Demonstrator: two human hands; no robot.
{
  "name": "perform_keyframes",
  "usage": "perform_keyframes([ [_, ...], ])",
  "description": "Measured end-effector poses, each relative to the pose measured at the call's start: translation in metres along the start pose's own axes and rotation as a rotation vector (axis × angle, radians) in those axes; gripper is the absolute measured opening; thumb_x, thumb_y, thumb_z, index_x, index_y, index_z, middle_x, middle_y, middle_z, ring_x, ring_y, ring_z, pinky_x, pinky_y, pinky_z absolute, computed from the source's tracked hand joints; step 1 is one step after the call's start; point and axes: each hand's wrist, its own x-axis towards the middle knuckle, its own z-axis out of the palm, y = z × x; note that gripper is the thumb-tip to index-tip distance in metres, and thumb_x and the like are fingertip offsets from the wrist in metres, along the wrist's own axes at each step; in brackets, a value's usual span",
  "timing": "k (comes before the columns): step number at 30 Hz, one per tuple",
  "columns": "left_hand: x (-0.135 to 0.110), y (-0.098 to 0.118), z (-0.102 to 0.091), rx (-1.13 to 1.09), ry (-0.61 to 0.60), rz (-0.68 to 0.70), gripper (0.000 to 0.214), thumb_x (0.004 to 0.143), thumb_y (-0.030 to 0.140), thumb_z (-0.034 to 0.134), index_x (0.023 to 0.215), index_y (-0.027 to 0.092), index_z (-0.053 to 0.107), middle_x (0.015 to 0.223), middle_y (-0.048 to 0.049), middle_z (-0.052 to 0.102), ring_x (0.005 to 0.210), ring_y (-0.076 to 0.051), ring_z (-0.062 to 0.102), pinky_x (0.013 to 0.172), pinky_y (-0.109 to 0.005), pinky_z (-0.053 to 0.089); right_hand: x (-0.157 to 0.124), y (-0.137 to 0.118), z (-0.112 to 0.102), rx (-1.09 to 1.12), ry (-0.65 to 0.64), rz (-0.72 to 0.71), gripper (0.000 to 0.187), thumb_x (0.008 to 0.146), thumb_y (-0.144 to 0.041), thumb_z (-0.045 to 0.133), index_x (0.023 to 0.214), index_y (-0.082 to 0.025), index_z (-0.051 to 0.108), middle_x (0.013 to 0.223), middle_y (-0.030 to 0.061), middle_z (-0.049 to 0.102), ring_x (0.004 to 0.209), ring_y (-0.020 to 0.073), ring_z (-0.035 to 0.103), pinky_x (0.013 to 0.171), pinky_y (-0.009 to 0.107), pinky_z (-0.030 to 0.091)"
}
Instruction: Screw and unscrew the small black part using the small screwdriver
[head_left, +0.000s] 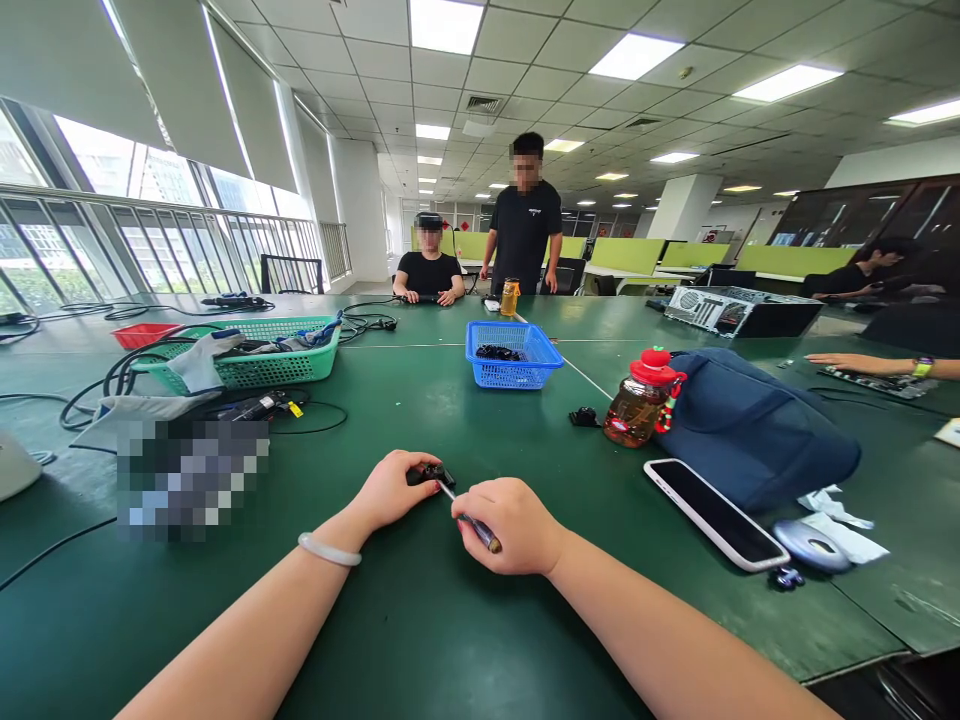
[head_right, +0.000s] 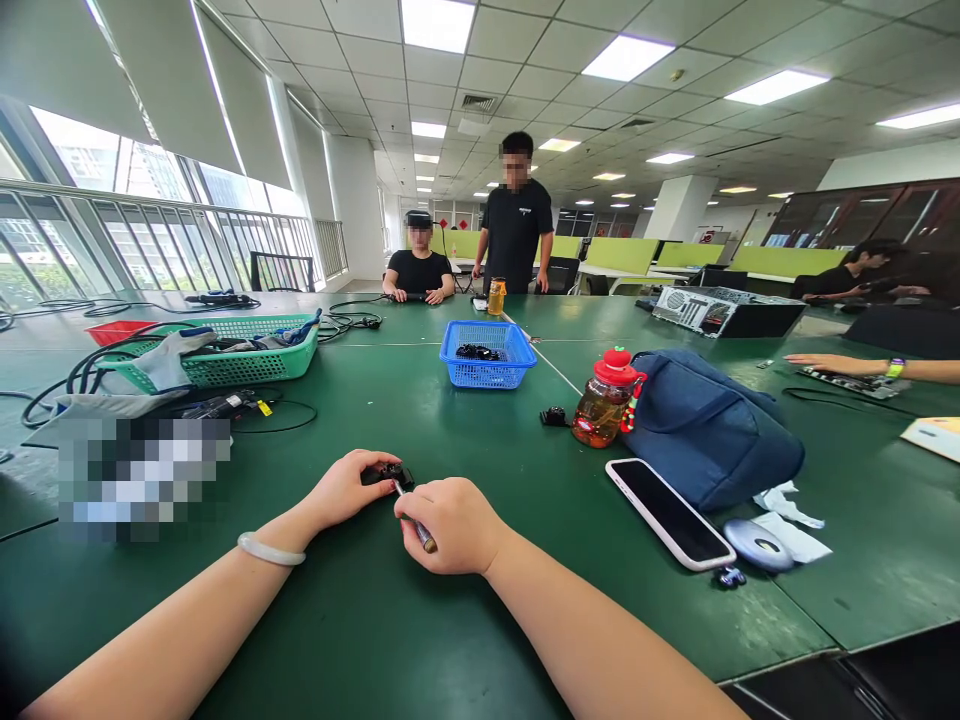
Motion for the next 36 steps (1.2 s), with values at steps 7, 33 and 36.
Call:
perform_keyframes([
  [7, 0.0, 0.0, 0.001, 0.011, -0.001, -0.002, 0.039, 0.073, 0.037, 0.066, 0.11, 0.025, 0.072, 0.107, -0.0051, 0.072, 0.102, -0.025, 0.063, 0.094, -0.038, 0.048, 0.001, -0.004, 0.002, -0.076, -0.04, -0.019, 0.006, 0.077, -0.017, 0.052, 0.078, -0.02, 0.058, 0.066, -0.0015, 0.061, 0.055, 0.0118, 0.049, 0.054, 0.027, 0.032],
  [33, -0.003, 0.003, -0.002, 0.033, -0.026, 0.078, 0.034, 0.075, 0.037, 0.064, 0.105, 0.024, 0.073, 0.104, -0.0053, 0.073, 0.1, -0.025, 0.063, 0.091, -0.036, 0.049, 0.003, -0.011, 0.013, -0.277, 0.083, -0.116, 0.014, 0.084, -0.016, 0.047, 0.076, -0.019, 0.059, 0.063, -0.0005, 0.053, 0.055, 0.0132, 0.041, 0.054, 0.029, 0.025],
  [36, -0.004, 0.004, -0.001, 0.063, -0.045, 0.114, 0.033, 0.074, 0.039, 0.066, 0.101, 0.022, 0.073, 0.099, -0.0063, 0.073, 0.097, -0.025, 0.063, 0.088, -0.035, 0.049, 0.004, -0.008, 0.011, -0.286, 0.122, -0.066, 0.017, 0.085, -0.016, 0.046, 0.076, -0.019, 0.06, 0.062, 0.0, 0.053, 0.055, 0.0135, 0.043, 0.054, 0.029, 0.026],
])
